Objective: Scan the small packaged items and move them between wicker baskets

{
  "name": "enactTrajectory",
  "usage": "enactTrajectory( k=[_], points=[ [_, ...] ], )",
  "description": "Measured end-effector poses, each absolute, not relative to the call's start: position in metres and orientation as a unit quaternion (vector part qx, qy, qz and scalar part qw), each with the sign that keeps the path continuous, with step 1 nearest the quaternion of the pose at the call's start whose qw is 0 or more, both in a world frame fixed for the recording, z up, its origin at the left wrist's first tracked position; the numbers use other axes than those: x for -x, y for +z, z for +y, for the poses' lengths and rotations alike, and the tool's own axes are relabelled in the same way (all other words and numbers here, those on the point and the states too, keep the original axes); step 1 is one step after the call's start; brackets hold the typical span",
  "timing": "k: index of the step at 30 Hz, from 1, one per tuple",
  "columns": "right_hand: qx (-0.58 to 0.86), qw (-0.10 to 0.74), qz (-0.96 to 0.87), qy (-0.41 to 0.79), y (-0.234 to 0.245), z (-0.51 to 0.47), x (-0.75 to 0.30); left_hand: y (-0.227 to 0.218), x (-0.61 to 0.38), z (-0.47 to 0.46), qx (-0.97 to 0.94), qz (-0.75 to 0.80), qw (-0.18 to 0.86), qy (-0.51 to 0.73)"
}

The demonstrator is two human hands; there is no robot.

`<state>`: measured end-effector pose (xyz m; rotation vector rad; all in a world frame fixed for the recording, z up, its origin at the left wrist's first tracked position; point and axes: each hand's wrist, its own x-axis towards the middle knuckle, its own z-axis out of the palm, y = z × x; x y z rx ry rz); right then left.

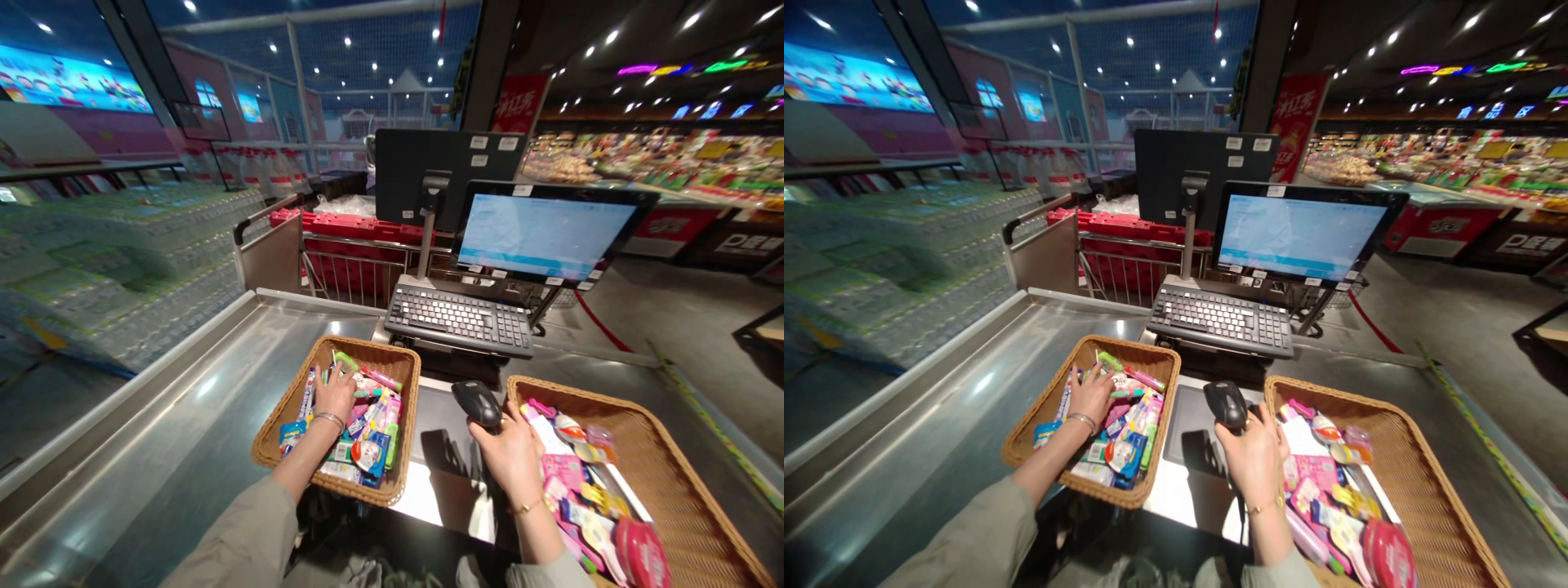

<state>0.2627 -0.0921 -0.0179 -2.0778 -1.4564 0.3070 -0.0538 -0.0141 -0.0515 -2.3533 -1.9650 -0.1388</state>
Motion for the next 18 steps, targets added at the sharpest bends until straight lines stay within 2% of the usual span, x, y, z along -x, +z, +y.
enactTrajectory(
  k=[8, 18],
  points=[
    [0.778, 0.303, -0.542, 0.101, -0.013, -0.095, -0.263, -0.064, 0.056, -0.001, 0.830, -0.551, 0.042, -0.079],
    [0.788, 0.296, -0.532, 0.090, -0.010, -0.097, -0.264, -0.082, 0.065, 0.005, 0.815, -0.578, 0.028, -0.045]
  ],
)
